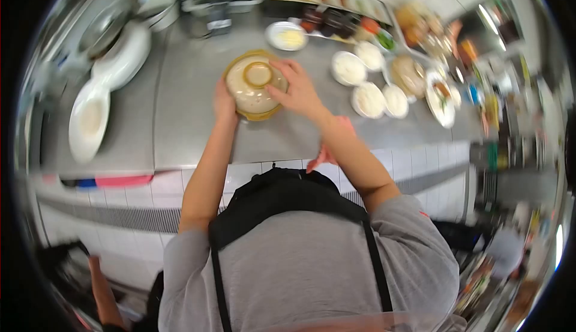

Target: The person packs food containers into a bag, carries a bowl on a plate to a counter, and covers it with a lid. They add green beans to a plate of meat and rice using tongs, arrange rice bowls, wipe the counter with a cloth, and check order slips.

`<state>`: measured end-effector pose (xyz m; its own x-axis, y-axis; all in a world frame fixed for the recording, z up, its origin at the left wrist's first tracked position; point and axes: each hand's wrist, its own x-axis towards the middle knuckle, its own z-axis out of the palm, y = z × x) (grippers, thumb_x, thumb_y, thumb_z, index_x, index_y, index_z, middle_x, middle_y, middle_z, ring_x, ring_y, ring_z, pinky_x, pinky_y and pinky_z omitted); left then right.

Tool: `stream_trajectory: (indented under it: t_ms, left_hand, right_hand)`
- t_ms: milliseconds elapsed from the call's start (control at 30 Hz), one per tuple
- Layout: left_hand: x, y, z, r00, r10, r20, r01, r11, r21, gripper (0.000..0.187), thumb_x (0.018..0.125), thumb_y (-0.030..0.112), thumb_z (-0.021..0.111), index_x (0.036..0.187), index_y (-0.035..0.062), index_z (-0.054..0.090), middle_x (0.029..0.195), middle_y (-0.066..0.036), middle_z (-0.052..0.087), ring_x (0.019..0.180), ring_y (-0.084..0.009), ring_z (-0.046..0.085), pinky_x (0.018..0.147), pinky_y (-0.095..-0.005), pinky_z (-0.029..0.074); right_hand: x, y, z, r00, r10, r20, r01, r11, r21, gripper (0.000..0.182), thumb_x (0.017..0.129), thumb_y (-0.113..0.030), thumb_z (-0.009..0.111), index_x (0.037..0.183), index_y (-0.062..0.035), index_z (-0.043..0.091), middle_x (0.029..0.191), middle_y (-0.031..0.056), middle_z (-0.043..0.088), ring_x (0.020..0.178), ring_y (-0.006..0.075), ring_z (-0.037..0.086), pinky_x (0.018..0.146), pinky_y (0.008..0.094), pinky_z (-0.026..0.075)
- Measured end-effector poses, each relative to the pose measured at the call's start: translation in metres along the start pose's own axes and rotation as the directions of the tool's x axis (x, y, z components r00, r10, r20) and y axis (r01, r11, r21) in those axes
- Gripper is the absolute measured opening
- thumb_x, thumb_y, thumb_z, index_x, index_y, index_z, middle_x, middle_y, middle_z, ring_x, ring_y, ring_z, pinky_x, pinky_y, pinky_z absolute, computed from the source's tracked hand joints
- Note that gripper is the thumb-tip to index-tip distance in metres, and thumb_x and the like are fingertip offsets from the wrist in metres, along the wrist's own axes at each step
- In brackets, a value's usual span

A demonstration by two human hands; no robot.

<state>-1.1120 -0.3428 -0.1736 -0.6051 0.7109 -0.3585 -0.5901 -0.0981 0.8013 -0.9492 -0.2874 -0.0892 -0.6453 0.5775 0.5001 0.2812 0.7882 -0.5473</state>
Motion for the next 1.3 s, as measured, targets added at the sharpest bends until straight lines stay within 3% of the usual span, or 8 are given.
stream_trajectory:
  t_ms: [400,567,633,700,867,967,1167,1300]
  left_hand:
    - [-0.047,-0.065,0.098,0.941,0.239,0.24,-0.264,0.961,0.077,0.03,0.082,0.011,0.047,0.111,-0.0007,0.049,0.109,-0.011,0.052,0.094,-0.0218,0.053,0.083,-0.0367,0.047]
    - [-0.099,-0.03,0.107,0.987,-0.01,0.161,-0.007,0.994,0.107,0.063,0.088,0.046,0.028,0.135,0.0051,0.02,0.141,-0.013,0.016,0.129,-0.0218,0.015,0.106,-0.0361,0.004]
    - [-0.092,-0.027,0.086,0.589,0.711,0.384,-0.779,0.374,0.503,0.044,0.09,0.024,0.035,0.128,0.0007,0.029,0.13,-0.014,0.03,0.117,-0.0259,0.033,0.099,-0.0373,0.026]
    - [-0.159,-0.011,0.123,0.612,0.689,0.389,-0.787,0.481,0.385,0.045,0.09,0.023,0.037,0.127,-0.0002,0.029,0.13,-0.015,0.03,0.117,-0.0262,0.033,0.098,-0.0371,0.027]
    - [-0.203,-0.06,0.199,0.088,0.817,0.57,-0.956,0.23,-0.181,0.056,0.086,0.025,0.046,0.127,-0.0066,0.024,0.132,-0.019,0.029,0.122,-0.0272,0.028,0.103,-0.037,0.018]
    - [-0.29,-0.104,0.262,-0.082,0.846,0.527,-0.808,0.253,-0.532,0.055,0.085,0.021,0.048,0.126,-0.0068,0.023,0.133,-0.02,0.027,0.123,-0.0287,0.027,0.104,-0.0374,0.015]
    - [-0.426,-0.22,0.316,-0.004,0.721,0.693,-0.684,0.504,-0.528,0.055,0.078,0.01,0.048,0.127,-0.0008,0.026,0.135,-0.021,0.02,0.127,-0.0325,0.017,0.104,-0.0444,0.009]
    - [-0.498,-0.274,0.348,0.03,0.659,0.751,-0.657,0.58,-0.482,0.056,0.074,0.008,0.049,0.126,0.0014,0.028,0.135,-0.023,0.017,0.127,-0.0341,0.015,0.103,-0.0453,0.009]
  right_hand:
    - [-0.241,-0.023,-0.129,0.425,0.668,-0.611,-0.701,0.67,0.244,0.023,0.084,-0.015,0.051,0.066,-0.0004,0.051,0.057,0.0124,0.05,0.054,0.027,0.048,0.054,0.0344,0.039]
    - [-0.31,-0.061,-0.148,0.298,0.527,-0.796,-0.722,0.67,0.174,0.019,0.084,-0.011,0.048,0.102,-0.0043,0.052,0.079,0.0147,0.056,0.064,0.0257,0.054,0.062,0.0347,0.045]
    - [-0.345,-0.072,-0.149,0.221,0.594,-0.774,-0.816,0.547,0.187,0.021,0.082,-0.008,0.05,0.102,-0.0059,0.052,0.082,0.0122,0.056,0.066,0.0251,0.055,0.061,0.0332,0.045]
    - [-0.384,-0.077,-0.146,0.151,0.581,-0.8,-0.842,0.5,0.205,0.023,0.079,-0.007,0.053,0.102,-0.0075,0.053,0.084,0.0106,0.055,0.067,0.0246,0.056,0.059,0.0323,0.045]
    - [-0.535,-0.063,-0.13,0.128,0.794,-0.595,-0.992,0.106,-0.072,0.025,0.082,-0.022,0.05,0.102,-0.0079,0.056,0.091,0.0108,0.059,0.074,0.0289,0.059,0.066,0.0373,0.047]
    - [-0.647,-0.082,-0.11,-0.231,0.887,-0.399,-0.972,-0.192,0.134,0.032,0.078,-0.034,0.053,0.096,-0.0084,0.06,0.097,0.0159,0.06,0.091,0.0326,0.056,0.079,0.04,0.045]
    - [-0.853,-0.201,-0.023,-0.863,0.505,0.005,-0.386,-0.666,0.638,0.036,0.076,-0.038,0.05,0.072,-0.0044,0.063,0.056,0.0128,0.059,0.048,0.0241,0.058,0.05,0.0395,0.048]
    - [-0.883,-0.249,-0.067,-0.829,0.557,0.04,-0.471,-0.737,0.485,0.039,0.081,-0.037,0.049,0.074,-0.0002,0.062,0.065,0.0128,0.061,0.047,0.022,0.058,0.046,0.0339,0.048]
